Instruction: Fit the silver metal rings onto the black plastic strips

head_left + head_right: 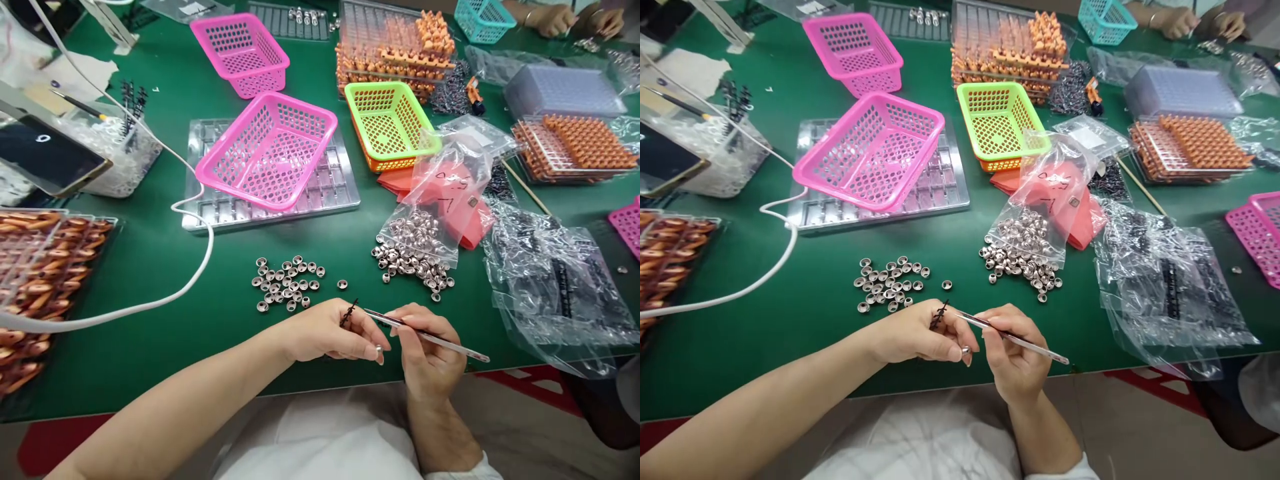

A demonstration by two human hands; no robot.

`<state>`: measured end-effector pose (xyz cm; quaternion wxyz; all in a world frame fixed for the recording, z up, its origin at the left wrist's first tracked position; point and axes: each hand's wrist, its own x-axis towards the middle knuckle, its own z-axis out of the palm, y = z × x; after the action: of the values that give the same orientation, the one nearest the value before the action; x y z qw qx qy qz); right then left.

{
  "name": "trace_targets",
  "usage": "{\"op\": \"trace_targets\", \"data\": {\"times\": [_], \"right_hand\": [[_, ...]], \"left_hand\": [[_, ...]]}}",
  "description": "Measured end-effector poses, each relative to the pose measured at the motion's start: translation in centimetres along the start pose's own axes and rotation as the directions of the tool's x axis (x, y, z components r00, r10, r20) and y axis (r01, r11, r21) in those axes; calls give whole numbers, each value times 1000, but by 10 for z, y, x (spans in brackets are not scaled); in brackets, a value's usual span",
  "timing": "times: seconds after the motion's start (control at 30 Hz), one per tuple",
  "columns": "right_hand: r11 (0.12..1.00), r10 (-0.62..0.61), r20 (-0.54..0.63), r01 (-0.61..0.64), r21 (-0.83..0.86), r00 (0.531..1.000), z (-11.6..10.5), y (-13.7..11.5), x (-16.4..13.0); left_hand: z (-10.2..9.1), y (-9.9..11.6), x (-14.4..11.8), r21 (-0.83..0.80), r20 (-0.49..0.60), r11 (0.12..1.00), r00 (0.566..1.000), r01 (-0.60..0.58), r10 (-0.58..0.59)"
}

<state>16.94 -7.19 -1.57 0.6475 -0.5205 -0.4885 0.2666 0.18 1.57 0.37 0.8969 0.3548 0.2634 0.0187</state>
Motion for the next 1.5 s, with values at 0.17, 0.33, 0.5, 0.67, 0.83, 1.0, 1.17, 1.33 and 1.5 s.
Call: {"op": "trace_targets", "data": {"times": [0.17, 0.33, 0.5, 0.67, 0.83, 1.0, 1.17, 1.33, 1.5], "right_hand": [[997, -49, 30, 51, -62, 998, -3, 1, -3], [982, -164, 101, 171, -75, 981, -8, 2, -9], [962, -223, 120, 238, -133, 967, -10, 3, -12], [958, -240, 121, 255, -133, 963, -8, 4, -11], [949, -261, 145, 281, -145, 954, -6, 3, -11], [946, -263, 149, 285, -153, 953, -6, 1, -11], [936, -290, 152, 313, -159, 945, -5, 2, -10], [940, -269, 149, 293, -174, 952, -5, 2, -11], [950, -256, 153, 277, -142, 955, -4, 1, -12]], "left_hand": [[11, 2, 0, 213, -222, 976, 970, -54, 102], [21, -2, -3, 654, -412, 756, 830, -17, 375], [16, -13, 0, 913, -312, 409, 656, 5, 688], [9, -21, 3, 980, -194, 179, 610, 85, 769], [9, -21, 3, 984, -175, 120, 619, 130, 765], [9, -21, 3, 979, -195, 110, 629, 172, 753], [8, -20, 3, 976, -194, 87, 622, 199, 759], [8, -20, 3, 978, -182, 77, 628, 192, 757], [7, -21, 3, 978, -183, 76, 621, 194, 763]]}}
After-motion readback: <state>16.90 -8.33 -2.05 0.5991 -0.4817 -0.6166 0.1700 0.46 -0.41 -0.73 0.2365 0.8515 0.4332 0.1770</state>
